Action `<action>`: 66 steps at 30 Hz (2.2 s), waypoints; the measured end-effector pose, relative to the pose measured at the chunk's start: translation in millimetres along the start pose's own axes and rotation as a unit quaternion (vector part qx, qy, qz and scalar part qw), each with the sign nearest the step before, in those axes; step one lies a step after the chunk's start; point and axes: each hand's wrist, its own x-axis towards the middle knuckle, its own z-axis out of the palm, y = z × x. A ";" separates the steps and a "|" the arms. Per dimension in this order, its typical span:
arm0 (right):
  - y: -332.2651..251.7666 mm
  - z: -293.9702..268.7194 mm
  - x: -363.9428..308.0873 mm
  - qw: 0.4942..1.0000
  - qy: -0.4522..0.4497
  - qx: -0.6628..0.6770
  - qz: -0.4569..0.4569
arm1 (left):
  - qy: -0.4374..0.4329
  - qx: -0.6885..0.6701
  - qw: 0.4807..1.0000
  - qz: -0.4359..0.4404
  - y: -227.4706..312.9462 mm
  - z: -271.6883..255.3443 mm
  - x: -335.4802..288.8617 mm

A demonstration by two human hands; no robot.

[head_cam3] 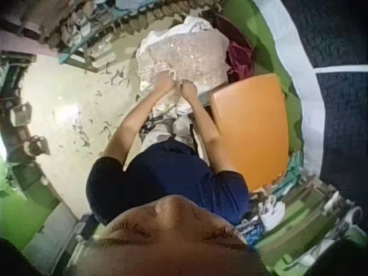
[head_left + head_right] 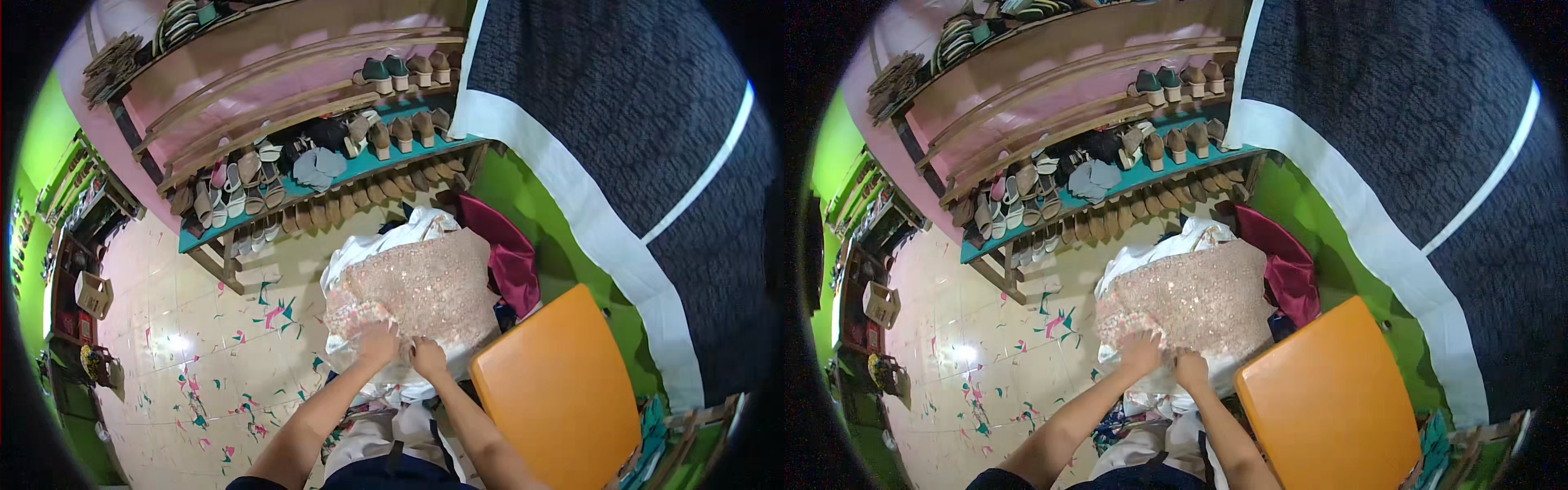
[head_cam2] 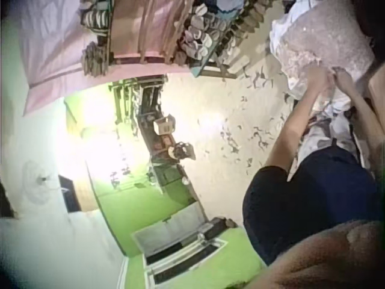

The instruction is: Folding pieces of fabric and placing them onto storage shelves.

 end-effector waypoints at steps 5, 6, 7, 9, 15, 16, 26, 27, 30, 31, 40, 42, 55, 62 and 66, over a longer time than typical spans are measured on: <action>10.2 -16.8 73.9 0.997 0.036 -0.030 -0.058 | 0.127 -0.010 0.990 -0.053 -29.7 -9.2 76.3; 8.6 -23.2 87.4 0.997 0.029 -0.029 -0.063 | 0.124 -0.009 0.990 -0.061 -40.6 -5.6 91.0; 6.3 -29.4 100.8 0.997 0.030 -0.019 -0.075 | 0.127 -0.012 0.987 -0.099 -52.3 -2.5 104.3; 15.3 -35.0 119.5 0.996 0.034 -0.004 -0.084 | 0.124 -0.022 0.983 -0.133 -56.1 -0.5 123.8; 22.9 -25.0 133.4 0.989 0.061 0.081 -0.106 | 0.141 0.018 0.973 -0.182 -79.0 0.1 143.8; 23.3 -25.1 132.5 0.990 0.049 0.088 -0.102 | 0.071 -0.018 0.978 -0.193 -82.5 -5.1 147.1; 35.0 -20.3 146.7 0.838 0.043 0.505 0.203 | -0.013 -0.093 0.992 -0.085 -31.1 -40.1 103.8; 42.7 -18.2 151.8 0.837 0.051 0.504 0.207 | 0.065 -0.118 0.990 -0.039 -18.2 -47.9 99.3; 52.2 -10.3 154.0 0.874 0.048 0.393 0.283 | -0.096 -0.132 0.986 -0.033 22.5 -65.9 73.8; 43.6 -4.2 148.5 0.907 0.067 0.302 0.284 | -0.096 -0.156 0.982 -0.035 28.6 -54.1 58.9; -15.6 -59.8 65.8 0.946 -0.009 0.294 0.134 | -0.129 -0.269 0.952 0.069 12.3 -80.6 -2.9; -17.4 -45.0 53.4 0.954 0.109 0.279 0.015 | -0.067 -0.297 0.952 0.017 -0.9 -92.5 -1.2; -106.0 -114.7 -77.4 0.973 -0.092 0.192 -0.085 | 0.098 0.070 0.930 0.346 -85.7 -178.7 24.1; -17.2 -173.8 -186.0 0.987 -0.024 0.156 -0.009 | 0.075 -0.070 0.928 0.358 -41.4 -168.5 16.6; 5.3 -203.8 -262.0 0.965 0.061 0.255 -0.010 | 0.061 -0.167 0.926 0.333 1.5 -180.6 -1.5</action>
